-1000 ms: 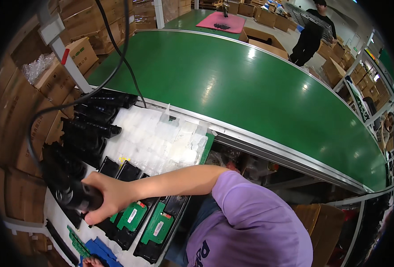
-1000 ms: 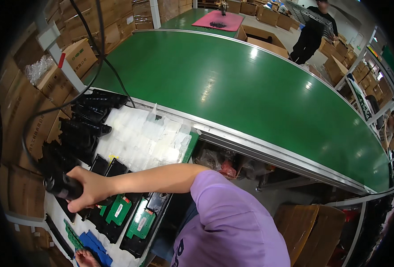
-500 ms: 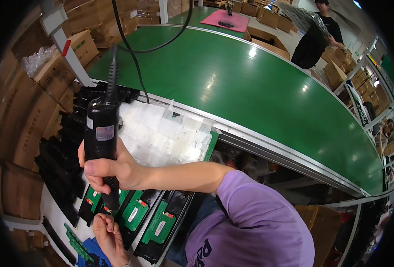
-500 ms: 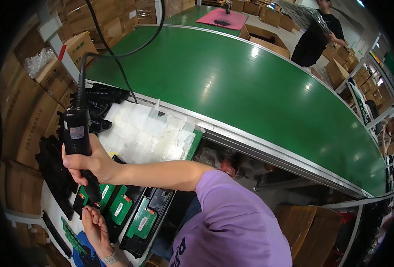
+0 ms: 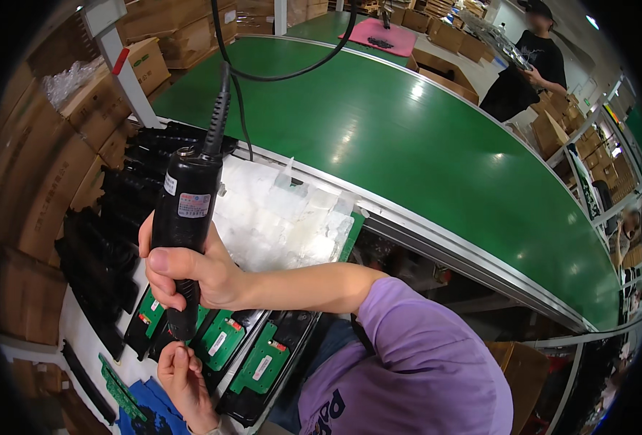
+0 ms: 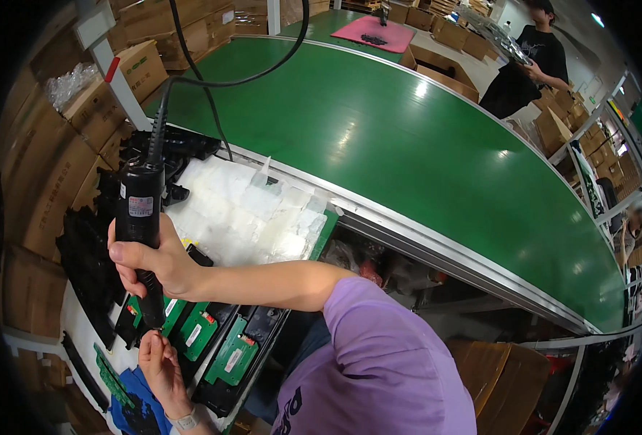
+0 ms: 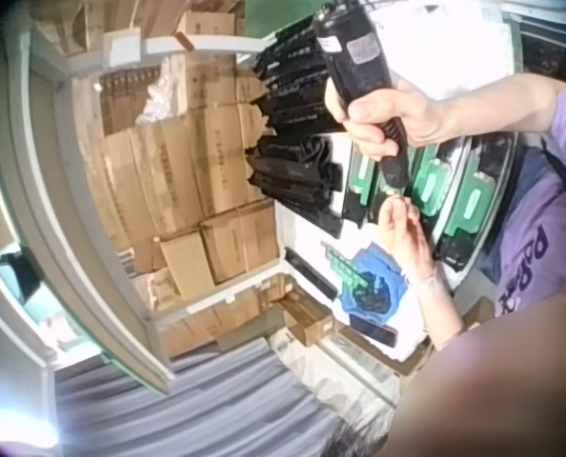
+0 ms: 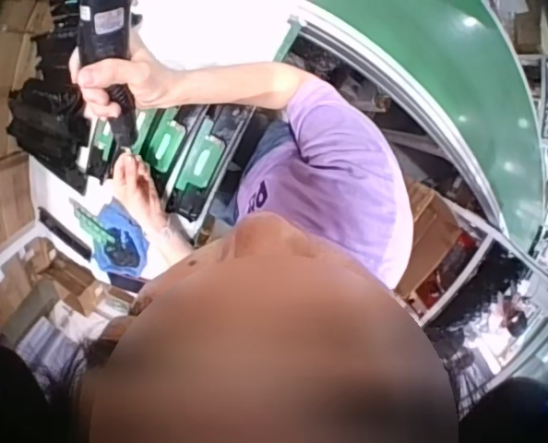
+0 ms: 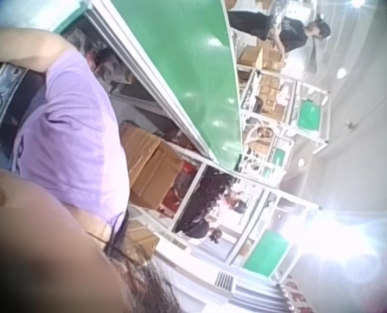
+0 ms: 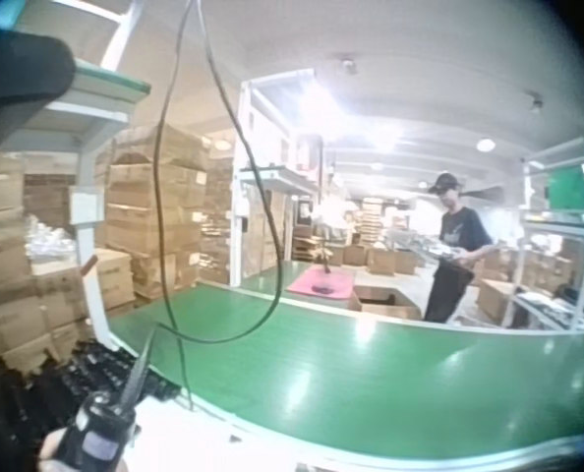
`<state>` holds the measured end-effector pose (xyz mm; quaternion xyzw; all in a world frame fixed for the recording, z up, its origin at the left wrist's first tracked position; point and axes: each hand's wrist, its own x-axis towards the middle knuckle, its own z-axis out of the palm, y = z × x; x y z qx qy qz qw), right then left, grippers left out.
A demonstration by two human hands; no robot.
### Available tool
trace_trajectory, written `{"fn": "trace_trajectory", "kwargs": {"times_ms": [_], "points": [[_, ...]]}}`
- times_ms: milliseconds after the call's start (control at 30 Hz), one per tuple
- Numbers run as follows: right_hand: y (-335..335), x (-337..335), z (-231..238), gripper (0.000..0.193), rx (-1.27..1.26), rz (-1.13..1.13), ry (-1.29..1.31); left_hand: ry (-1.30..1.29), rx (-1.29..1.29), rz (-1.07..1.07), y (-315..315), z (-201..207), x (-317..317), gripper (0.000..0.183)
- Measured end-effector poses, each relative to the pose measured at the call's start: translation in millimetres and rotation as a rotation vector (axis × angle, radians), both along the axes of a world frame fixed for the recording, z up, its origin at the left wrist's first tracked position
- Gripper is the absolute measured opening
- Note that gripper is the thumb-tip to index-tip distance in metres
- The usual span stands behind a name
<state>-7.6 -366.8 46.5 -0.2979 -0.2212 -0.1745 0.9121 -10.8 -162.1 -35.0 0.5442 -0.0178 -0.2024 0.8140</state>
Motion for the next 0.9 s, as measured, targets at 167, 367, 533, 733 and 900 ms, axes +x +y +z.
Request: {"fn": "trace_trajectory", "kwargs": {"times_ms": [167,367,533,733,900], "points": [[1,0,-2,0.021,-0.003,-0.011,0.014,0.017,0.006,-0.016,-2,3,-4,0.012],[3,-2,-2,0.021,0.008,0.004,0.019,0.035,0.01,-0.04,-1,4,-5,0.012],[3,-1,-5,0.019,-0.024,0.005,0.011,0.01,-0.005,-0.028,2,0,-5,0.014],[9,1,-13,0.023,-0.078,0.043,0.038,0.071,-0.053,-0.026,7,-4,-5,0.017],[7,0,-13,0.03,-0.084,-0.023,0.067,0.033,0.056,-0.216,-3,8,-4,0.021]]}}
